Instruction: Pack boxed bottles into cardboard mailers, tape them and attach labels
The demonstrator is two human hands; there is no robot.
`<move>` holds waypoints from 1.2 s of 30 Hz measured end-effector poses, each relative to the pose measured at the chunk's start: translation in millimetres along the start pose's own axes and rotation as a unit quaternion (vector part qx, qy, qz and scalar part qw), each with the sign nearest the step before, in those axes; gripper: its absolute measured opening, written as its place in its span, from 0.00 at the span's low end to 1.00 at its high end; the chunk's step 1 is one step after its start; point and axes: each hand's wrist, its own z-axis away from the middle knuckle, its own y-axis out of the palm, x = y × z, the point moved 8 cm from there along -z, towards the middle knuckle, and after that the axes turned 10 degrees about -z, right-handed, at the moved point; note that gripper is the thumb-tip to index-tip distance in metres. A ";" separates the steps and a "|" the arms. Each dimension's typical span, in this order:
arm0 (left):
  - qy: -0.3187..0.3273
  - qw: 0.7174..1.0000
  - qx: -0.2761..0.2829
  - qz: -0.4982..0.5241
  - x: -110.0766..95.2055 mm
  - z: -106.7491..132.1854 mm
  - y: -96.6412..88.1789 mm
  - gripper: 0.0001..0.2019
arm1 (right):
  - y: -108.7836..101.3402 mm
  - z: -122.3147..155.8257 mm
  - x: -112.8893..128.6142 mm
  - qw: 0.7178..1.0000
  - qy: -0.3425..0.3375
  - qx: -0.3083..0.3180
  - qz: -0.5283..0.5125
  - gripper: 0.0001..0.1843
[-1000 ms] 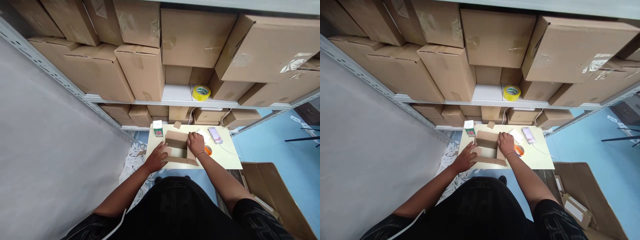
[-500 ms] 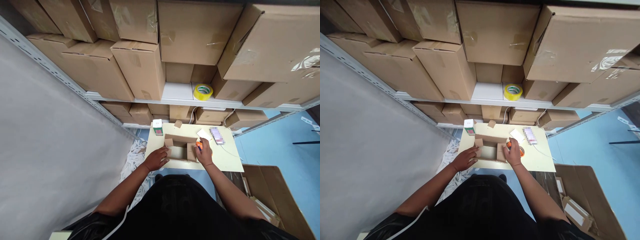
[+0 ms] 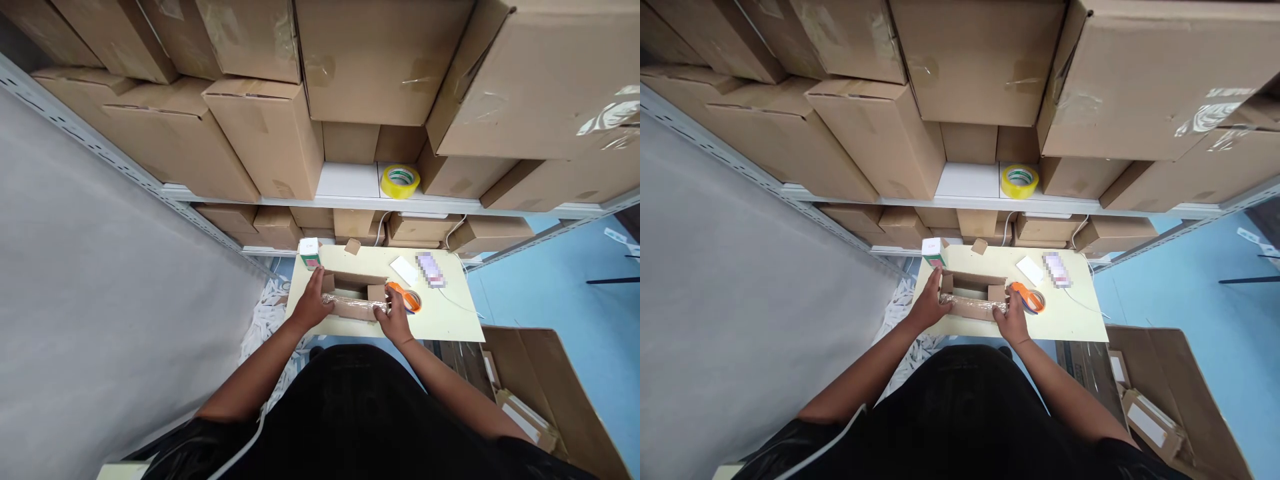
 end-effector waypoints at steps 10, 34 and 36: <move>0.083 0.996 0.014 -0.019 3.3 17.9 -5.9 0.23 | 1.5 6.4 1.2 0.999 -0.025 0.009 0.024 0.40; 0.144 0.949 -0.004 -0.282 -19.5 41.1 26.0 0.14 | -48.3 -4.6 -119.5 0.884 0.187 0.136 0.406 0.22; 0.136 0.946 0.015 -0.295 -22.9 39.3 31.4 0.17 | -41.1 -11.1 -127.1 0.870 0.204 0.153 0.423 0.19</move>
